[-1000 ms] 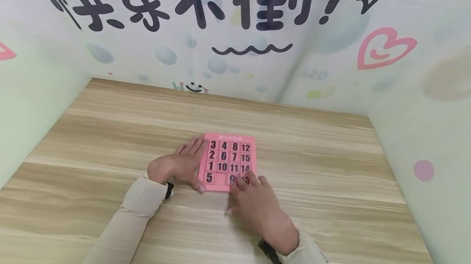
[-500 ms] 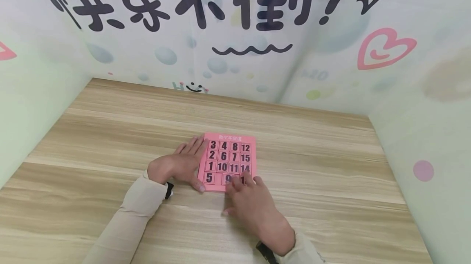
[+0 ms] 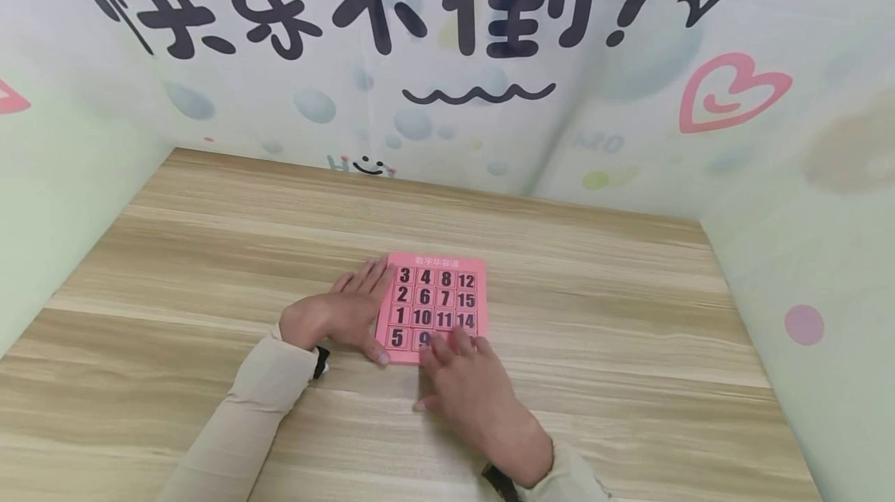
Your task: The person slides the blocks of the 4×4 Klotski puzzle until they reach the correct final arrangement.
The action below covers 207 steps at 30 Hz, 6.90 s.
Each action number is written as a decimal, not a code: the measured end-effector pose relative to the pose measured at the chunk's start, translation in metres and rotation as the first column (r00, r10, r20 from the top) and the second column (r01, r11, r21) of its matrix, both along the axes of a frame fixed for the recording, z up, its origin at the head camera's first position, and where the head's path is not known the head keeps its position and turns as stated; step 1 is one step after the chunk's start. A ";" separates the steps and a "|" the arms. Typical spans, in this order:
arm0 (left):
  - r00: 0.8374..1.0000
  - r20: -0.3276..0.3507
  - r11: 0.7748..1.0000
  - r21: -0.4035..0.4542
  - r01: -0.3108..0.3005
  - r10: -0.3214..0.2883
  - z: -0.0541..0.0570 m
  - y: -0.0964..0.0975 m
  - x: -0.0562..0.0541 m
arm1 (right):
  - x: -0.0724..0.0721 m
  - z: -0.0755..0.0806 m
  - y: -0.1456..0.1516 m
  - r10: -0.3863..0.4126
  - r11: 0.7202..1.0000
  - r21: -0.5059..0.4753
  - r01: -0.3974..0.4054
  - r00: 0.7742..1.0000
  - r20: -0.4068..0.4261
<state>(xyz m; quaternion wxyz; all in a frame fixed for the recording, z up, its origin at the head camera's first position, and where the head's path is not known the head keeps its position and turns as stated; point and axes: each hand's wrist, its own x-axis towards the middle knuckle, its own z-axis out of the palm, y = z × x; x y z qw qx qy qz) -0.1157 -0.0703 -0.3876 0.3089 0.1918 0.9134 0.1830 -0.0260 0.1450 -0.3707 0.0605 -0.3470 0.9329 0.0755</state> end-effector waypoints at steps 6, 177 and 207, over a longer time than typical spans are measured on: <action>1.000 0.003 1.000 0.003 -0.002 0.002 0.000 0.000 0.000 | 0.000 -0.002 -0.002 0.006 1.000 -0.012 -0.007 1.000 -0.005; 1.000 0.017 1.000 -0.017 -0.018 0.018 -0.001 0.001 -0.001 | -0.010 0.008 0.029 -0.181 0.983 -0.020 0.185 0.974 0.138; 1.000 0.011 1.000 -0.005 -0.015 0.015 0.000 0.002 0.000 | -0.047 -0.005 0.026 -0.269 0.959 -0.043 0.279 0.951 0.151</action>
